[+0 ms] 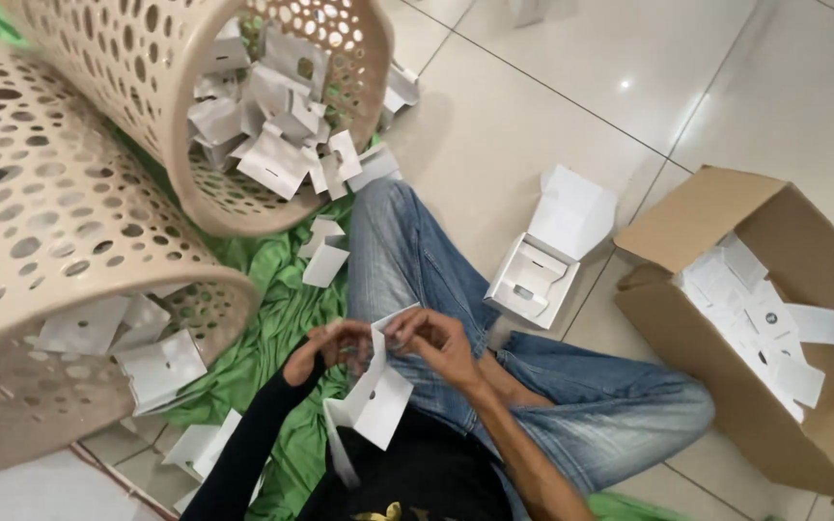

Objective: The person sits on the floor and repeatedly packs small white paper inserts into small white product boxes. They take the inserts from a large cardboard box and place them into the small boxes, then close the boxes and set them aside.

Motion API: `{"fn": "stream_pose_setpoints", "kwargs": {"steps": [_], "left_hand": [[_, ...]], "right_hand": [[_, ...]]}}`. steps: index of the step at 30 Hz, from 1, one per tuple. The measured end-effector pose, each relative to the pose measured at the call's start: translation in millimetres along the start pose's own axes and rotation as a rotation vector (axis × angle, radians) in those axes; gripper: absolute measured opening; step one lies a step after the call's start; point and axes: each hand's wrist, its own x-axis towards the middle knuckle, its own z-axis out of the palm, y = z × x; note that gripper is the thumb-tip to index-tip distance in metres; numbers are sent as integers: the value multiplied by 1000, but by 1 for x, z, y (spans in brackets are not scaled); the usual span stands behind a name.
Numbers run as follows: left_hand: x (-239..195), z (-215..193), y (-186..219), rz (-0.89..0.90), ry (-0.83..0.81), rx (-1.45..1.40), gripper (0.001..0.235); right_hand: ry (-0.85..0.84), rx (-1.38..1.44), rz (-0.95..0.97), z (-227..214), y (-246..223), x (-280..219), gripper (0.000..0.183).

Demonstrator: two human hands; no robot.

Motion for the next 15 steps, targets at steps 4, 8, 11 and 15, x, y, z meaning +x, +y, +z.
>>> {"fn": "stream_pose_setpoints", "kwargs": {"steps": [4, 8, 11, 15], "left_hand": [[60, 104, 45, -49, 54, 335, 55], [97, 114, 21, -91, 51, 294, 73], [121, 147, 54, -230, -1, 787, 54], [145, 172, 100, -136, -248, 1386, 39]], "right_hand": [[50, 276, -80, 1, -58, -4, 32], [205, 47, -59, -8, -89, -19, 72], [338, 247, 96, -30, -93, -36, 77], [314, 377, 281, -54, -73, -49, 73]]}}
